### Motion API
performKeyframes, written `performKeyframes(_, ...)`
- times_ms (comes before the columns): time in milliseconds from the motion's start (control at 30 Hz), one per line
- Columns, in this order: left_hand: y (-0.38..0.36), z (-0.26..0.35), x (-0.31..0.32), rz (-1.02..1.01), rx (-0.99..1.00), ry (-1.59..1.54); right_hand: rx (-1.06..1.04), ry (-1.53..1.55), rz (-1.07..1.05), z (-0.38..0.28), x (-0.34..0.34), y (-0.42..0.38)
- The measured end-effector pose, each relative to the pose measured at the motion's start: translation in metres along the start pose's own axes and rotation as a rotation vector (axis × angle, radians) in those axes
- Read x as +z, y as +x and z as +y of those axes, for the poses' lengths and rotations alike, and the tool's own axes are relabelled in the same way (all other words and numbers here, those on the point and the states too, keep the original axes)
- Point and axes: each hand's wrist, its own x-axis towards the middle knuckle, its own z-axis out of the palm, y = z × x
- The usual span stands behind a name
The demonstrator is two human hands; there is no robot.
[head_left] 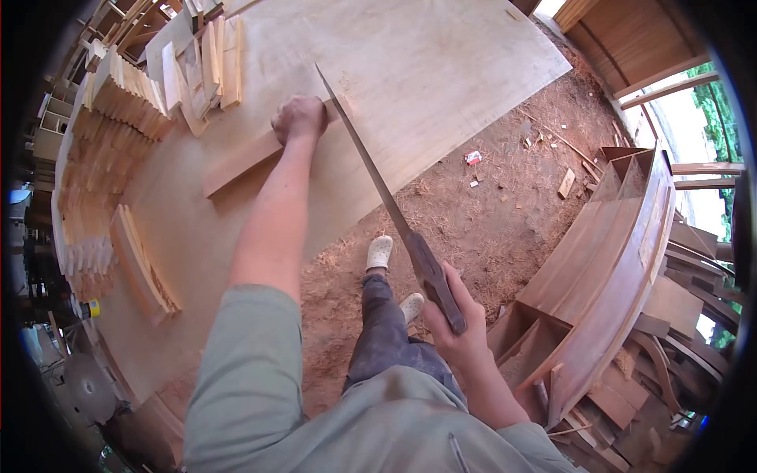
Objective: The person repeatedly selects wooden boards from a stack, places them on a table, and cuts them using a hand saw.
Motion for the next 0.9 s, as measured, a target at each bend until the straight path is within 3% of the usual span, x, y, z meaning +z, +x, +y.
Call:
performKeyframes(67, 0.001, 0.001, -0.003, -0.018, 0.000, 0.016, -0.081, -0.035, -0.006, 0.007, -0.006, -0.008)
performKeyframes(167, 0.000, -0.006, 0.001, -0.038, 0.078, 0.067, 0.049, 0.017, -0.048, -0.007, 0.020, 0.054)
performKeyframes(267, 0.005, 0.000, 0.002, 0.000, 0.090, 0.058, 0.005, 0.042, -0.052, -0.001, 0.034, 0.079)
performKeyframes(467, 0.006, -0.003, 0.003, -0.023, -0.026, -0.006, -0.003, -0.007, -0.029, 0.002, -0.011, -0.017)
performKeyframes(600, 0.001, -0.002, 0.000, -0.051, 0.069, 0.073, 0.073, 0.051, -0.049, 0.001, 0.017, 0.044)
performKeyframes(700, 0.002, -0.001, -0.001, -0.006, 0.097, 0.089, -0.032, 0.037, 0.004, 0.004, 0.025, 0.051)
performKeyframes(800, 0.014, -0.006, 0.017, 0.021, 0.053, 0.078, 0.083, -0.003, -0.035, 0.003, -0.005, -0.014)
performKeyframes(900, 0.013, -0.008, 0.019, 0.026, 0.021, 0.052, -0.018, 0.011, -0.014, 0.016, -0.019, -0.049)
